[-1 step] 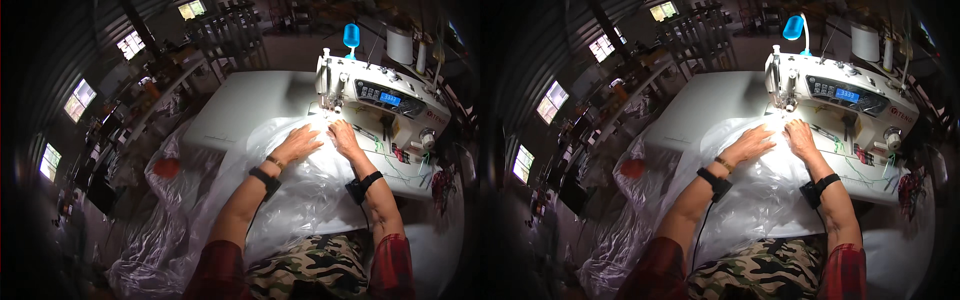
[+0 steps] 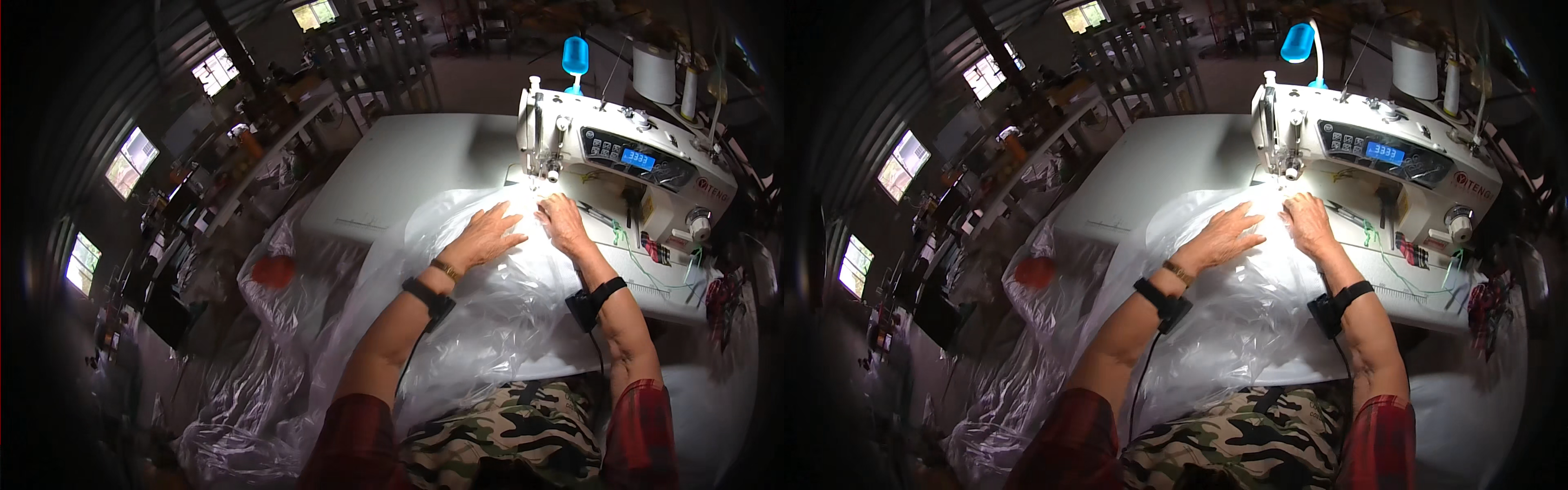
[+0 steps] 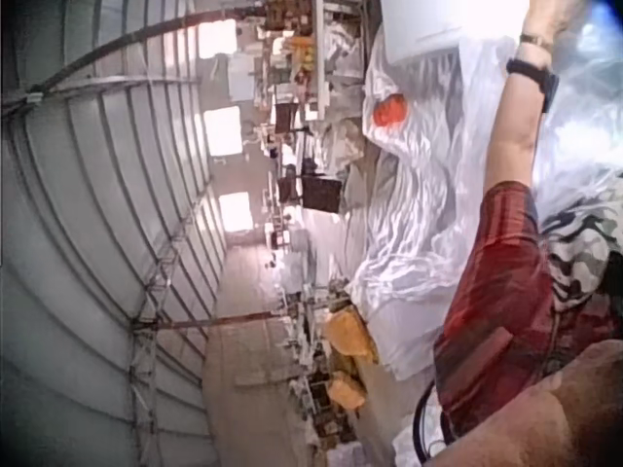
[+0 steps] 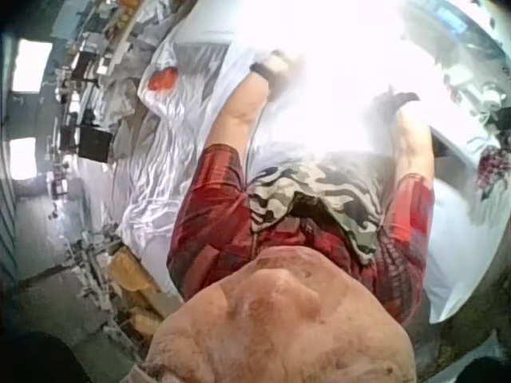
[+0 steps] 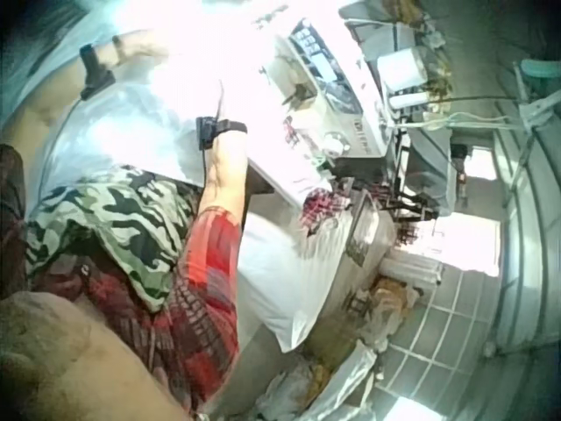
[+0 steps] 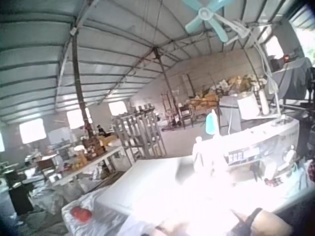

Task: Sewing a white plastic sheet using an industrial sewing machine.

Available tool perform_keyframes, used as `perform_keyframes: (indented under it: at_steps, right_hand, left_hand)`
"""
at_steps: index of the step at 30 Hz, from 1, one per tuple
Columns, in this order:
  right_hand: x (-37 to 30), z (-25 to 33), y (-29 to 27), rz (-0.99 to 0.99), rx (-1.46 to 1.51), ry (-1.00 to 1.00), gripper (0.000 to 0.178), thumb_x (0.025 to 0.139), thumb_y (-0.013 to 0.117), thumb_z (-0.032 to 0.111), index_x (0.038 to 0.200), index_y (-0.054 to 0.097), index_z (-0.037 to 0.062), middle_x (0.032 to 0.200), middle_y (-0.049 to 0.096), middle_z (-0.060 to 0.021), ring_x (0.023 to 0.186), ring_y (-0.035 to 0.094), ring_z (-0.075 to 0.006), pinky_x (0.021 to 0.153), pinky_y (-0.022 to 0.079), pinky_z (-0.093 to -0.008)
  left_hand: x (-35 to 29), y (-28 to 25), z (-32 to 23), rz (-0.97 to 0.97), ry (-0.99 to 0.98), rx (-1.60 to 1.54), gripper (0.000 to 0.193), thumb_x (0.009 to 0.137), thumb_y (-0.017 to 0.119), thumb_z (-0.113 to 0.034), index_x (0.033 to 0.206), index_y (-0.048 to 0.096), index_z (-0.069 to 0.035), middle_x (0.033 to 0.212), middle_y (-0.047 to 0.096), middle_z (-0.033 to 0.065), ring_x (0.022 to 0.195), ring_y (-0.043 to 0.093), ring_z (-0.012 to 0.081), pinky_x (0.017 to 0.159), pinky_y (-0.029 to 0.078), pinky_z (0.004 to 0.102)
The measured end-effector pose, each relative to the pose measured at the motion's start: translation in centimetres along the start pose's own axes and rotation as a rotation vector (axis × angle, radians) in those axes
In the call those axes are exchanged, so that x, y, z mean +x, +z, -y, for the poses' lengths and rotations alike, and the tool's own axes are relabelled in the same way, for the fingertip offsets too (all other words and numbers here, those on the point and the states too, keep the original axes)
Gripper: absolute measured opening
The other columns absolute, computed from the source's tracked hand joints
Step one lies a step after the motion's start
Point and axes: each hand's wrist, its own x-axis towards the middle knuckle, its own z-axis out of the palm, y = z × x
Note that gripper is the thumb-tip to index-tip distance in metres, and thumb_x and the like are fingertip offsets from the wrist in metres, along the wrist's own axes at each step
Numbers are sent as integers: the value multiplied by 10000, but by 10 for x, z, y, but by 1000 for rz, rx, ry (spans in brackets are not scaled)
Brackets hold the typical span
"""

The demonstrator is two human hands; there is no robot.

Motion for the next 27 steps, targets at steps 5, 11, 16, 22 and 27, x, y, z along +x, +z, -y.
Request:
perform_keyframes:
  at_steps: [5, 11, 16, 22, 27]
  right_hand:
    - [-5, 6, -14, 63, 174, 110, 307, 882, 619, 190, 1124, 618, 1, 1109, 615, -153, 1109, 538, -319, 978, 391, -412]
    - [-55, 33, -45, -289, 190, 9, 312, 878, 612, 94, 1162, 591, -31, 1184, 600, -217, 1098, 567, -359, 969, 437, -408]
    - [-147, 73, -70, -299, 432, 157, 113, 917, 606, 81, 959, 599, -24, 862, 621, -143, 712, 612, -267, 674, 494, -324]
    - [-205, 80, -37, -93, 825, 754, 146, 935, 627, 144, 939, 612, -1, 843, 635, -44, 712, 588, -135, 659, 485, -287]
    - [-220, 66, -6, 62, 1024, 828, 426, 886, 682, 156, 1231, 555, -60, 1142, 620, -89, 1045, 569, -154, 939, 448, -311]
  left_hand:
    - [-92, -10, -15, -74, -28, 66, 617, 927, 585, -466, 1392, 492, -72, 1522, 307, 235, 1418, 289, 358, 1147, 191, 540]
    - [-207, -18, -4, -320, -217, 235, 788, 890, 622, -510, 1470, 363, -45, 1572, 204, 235, 1453, 209, 380, 1163, 141, 521]
    - [-301, -3, 8, -391, -489, 165, 1045, 769, 756, -490, 1536, 178, -79, 1585, 104, 253, 1461, 144, 419, 1138, 132, 613]
    - [-376, 30, 7, -279, -801, 133, 1226, 647, 859, -419, 1548, 87, -111, 1599, 72, 219, 1470, 118, 414, 1133, 119, 643]
    - [-405, 51, 11, -188, -1027, 122, 1293, 612, 890, -370, 1550, 37, -116, 1609, 51, 194, 1479, 80, 401, 1124, 122, 663]
